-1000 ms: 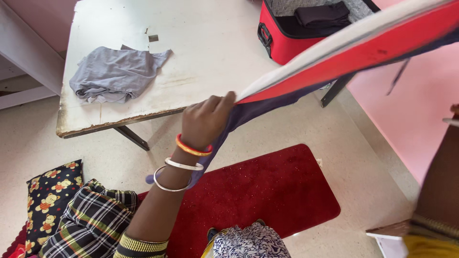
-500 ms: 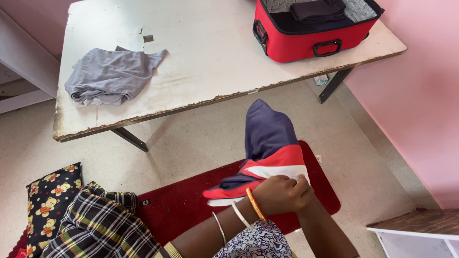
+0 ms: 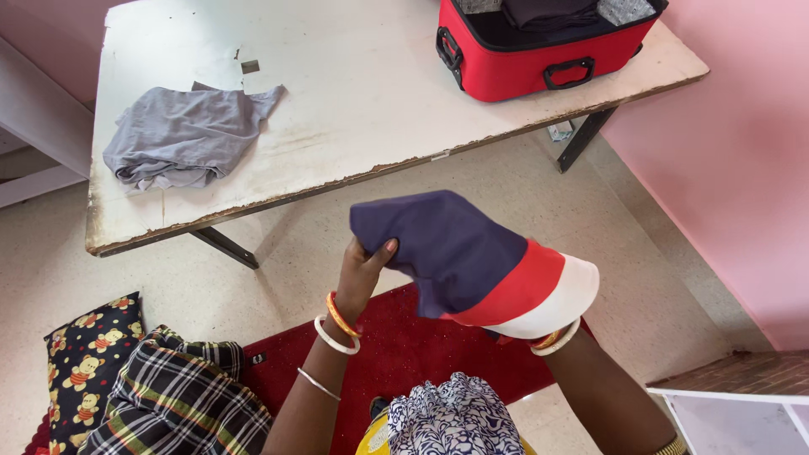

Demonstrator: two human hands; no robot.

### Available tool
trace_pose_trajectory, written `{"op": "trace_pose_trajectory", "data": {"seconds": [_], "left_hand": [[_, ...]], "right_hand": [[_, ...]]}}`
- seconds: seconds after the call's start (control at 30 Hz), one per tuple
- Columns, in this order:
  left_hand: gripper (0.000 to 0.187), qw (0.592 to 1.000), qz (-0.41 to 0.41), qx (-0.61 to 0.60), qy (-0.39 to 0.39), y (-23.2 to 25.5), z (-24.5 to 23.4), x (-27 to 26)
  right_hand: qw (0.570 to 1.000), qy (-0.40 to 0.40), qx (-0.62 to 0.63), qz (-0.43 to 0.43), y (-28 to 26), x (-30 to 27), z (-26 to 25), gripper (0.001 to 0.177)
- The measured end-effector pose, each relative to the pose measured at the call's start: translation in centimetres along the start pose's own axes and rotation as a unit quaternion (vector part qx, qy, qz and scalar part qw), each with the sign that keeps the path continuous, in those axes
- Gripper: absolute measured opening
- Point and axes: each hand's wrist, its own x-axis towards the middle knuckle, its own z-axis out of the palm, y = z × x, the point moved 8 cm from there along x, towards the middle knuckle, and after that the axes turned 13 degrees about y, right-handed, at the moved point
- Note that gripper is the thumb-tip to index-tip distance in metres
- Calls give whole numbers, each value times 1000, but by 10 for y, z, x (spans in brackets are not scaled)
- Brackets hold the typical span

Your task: The person folds clothes and packs them into a suitcase. The person folds a pair of pants and places them into the suitcase. Then the person folds a shirt and a t-shirt and places them into the suitcase.

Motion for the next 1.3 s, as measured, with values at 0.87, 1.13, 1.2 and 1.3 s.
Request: {"op": "trace_pose_trajectory", "data": {"seconds": [0.87,1.13,1.2,1.3], "left_hand": [[43,925,-297,-222,79,53,2,-35],[22,921,-209,-263,199,72,17,-23],[19,915,-189,-293,201,73,19,-18],[14,928,-140,-294,182,79,11,-8]], "right_hand": [[998,-53,-30,17,-64,12,-48,34],[998,7,42,44,-41,31,-149,38],[989,39,130,55,-33,31,-158,39],[962,123,236,53,-37,21,-162,39]]}}
